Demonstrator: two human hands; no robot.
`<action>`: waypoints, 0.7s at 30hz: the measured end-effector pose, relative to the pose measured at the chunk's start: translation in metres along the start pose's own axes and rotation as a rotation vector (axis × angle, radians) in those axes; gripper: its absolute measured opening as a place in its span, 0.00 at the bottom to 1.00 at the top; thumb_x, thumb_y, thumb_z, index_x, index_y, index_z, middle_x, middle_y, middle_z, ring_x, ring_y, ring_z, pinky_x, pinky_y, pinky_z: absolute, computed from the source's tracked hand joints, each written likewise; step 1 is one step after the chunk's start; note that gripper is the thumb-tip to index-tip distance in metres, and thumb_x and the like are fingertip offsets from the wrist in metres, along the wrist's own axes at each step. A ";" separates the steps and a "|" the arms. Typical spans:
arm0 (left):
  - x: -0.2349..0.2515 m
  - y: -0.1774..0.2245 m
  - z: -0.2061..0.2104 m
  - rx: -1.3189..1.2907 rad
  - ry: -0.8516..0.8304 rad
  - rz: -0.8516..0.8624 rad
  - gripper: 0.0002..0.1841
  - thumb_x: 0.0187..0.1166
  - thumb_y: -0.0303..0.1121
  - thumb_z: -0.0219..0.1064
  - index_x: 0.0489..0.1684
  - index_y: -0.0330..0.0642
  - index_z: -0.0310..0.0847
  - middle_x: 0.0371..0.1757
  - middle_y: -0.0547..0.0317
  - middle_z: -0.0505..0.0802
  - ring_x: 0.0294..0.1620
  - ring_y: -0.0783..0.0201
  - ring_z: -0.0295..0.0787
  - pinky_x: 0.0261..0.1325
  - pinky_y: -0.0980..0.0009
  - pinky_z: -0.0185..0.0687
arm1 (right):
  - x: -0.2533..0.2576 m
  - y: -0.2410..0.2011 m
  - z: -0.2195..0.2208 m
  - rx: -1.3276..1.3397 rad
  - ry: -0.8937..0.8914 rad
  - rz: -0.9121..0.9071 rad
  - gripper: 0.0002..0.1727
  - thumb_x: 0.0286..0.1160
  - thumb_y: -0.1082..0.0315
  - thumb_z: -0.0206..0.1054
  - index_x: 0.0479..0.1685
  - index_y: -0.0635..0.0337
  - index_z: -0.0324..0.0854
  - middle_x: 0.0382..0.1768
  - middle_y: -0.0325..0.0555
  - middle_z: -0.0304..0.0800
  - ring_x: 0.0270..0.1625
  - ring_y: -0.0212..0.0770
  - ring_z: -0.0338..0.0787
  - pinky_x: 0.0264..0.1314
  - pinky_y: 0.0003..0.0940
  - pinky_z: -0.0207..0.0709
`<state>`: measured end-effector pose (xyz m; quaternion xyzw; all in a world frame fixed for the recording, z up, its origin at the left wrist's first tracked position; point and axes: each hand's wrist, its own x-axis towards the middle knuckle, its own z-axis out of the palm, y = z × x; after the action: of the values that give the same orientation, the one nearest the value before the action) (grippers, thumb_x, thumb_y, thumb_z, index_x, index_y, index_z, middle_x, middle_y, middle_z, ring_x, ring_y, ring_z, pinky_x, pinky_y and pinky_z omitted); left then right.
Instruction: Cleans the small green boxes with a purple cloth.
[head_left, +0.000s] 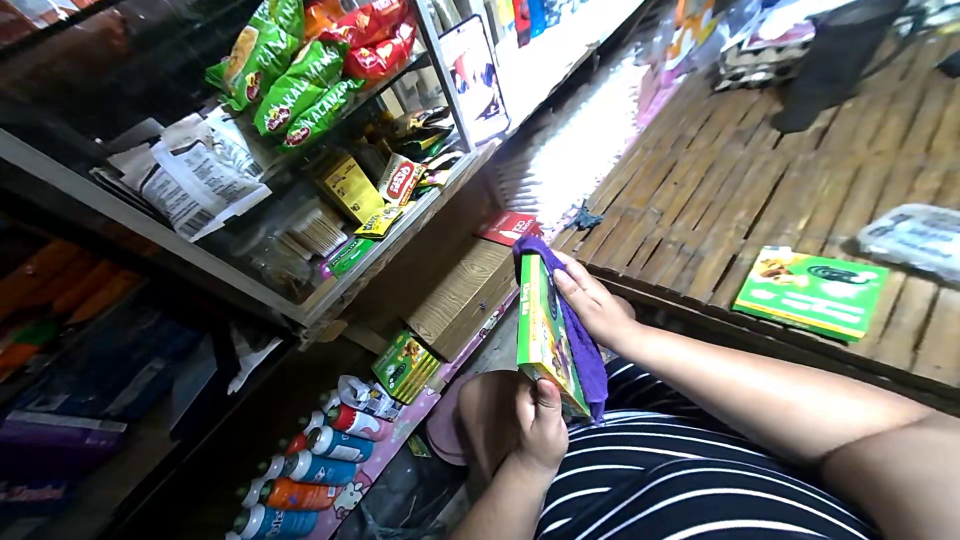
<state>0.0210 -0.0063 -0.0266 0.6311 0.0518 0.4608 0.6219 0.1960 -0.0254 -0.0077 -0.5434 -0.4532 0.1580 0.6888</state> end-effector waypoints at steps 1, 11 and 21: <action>0.000 0.001 0.000 -0.005 0.011 0.019 0.24 0.83 0.58 0.56 0.63 0.50 0.80 0.53 0.75 0.92 0.60 0.81 0.87 0.69 0.74 0.82 | -0.002 0.001 0.001 0.036 -0.002 0.021 0.29 0.94 0.49 0.43 0.87 0.51 0.63 0.71 0.41 0.83 0.66 0.28 0.86 0.69 0.32 0.82; 0.004 -0.008 -0.007 0.024 0.052 0.188 0.19 0.85 0.56 0.56 0.65 0.63 0.80 0.55 0.82 0.91 0.61 0.86 0.84 0.69 0.78 0.79 | -0.022 0.018 0.029 0.400 -0.060 0.374 0.36 0.90 0.41 0.47 0.94 0.40 0.46 0.77 0.46 0.79 0.70 0.36 0.86 0.73 0.37 0.82; 0.022 -0.018 -0.012 0.188 -0.001 0.231 0.30 0.87 0.45 0.60 0.79 0.31 0.65 0.73 0.58 0.84 0.73 0.78 0.78 0.78 0.74 0.74 | -0.018 -0.007 0.026 0.896 -0.078 0.777 0.25 0.93 0.48 0.45 0.69 0.54 0.76 0.51 0.43 0.91 0.55 0.34 0.91 0.60 0.32 0.86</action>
<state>0.0346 0.0206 -0.0331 0.6886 0.0215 0.5221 0.5027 0.1633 -0.0248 -0.0097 -0.3194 -0.1351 0.5942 0.7257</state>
